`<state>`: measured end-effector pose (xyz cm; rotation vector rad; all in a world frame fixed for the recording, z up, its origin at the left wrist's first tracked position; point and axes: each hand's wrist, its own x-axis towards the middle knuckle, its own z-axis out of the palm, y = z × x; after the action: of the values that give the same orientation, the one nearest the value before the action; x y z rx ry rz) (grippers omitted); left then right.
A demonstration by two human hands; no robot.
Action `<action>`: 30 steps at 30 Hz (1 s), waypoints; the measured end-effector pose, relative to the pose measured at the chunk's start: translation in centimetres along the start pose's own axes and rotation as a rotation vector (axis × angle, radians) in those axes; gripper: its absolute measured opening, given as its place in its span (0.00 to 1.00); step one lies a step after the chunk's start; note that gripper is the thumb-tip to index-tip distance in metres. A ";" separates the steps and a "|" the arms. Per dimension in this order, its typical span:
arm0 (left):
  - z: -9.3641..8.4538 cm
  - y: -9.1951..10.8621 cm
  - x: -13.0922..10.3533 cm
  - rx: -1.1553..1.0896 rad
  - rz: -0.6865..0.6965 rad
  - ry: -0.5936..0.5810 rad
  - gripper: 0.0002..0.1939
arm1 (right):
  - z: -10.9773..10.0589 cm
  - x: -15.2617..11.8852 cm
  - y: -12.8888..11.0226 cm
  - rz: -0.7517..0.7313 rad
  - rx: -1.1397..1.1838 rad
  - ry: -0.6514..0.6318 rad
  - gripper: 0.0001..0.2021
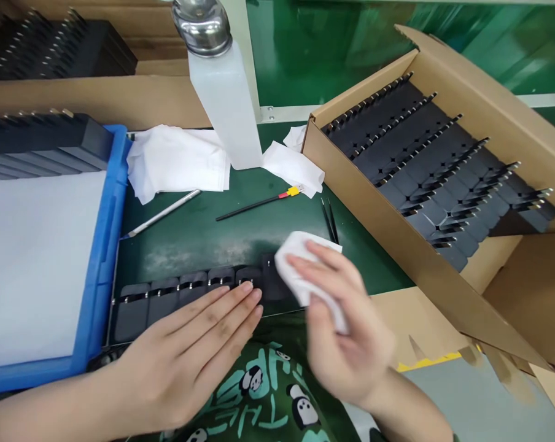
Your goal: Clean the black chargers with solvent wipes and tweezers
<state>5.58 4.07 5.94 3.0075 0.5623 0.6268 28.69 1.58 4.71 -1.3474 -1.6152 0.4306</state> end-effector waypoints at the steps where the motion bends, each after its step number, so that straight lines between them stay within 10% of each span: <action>1: 0.5 0.0 0.0 0.006 0.010 0.011 0.21 | 0.9 0.5 -0.3 -0.092 -0.029 -0.071 0.23; 8: 1.4 -0.2 0.0 -0.078 -0.068 0.095 0.19 | 2.1 3.0 0.3 -0.296 -0.124 -0.425 0.17; 30: 1.2 0.0 0.2 -0.166 -0.183 0.048 0.22 | -0.5 8.4 3.9 -0.539 -0.058 -0.876 0.21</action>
<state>6.23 4.23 4.92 2.7545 0.7384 0.6978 31.80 10.25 5.66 -0.7088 -2.6229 0.6915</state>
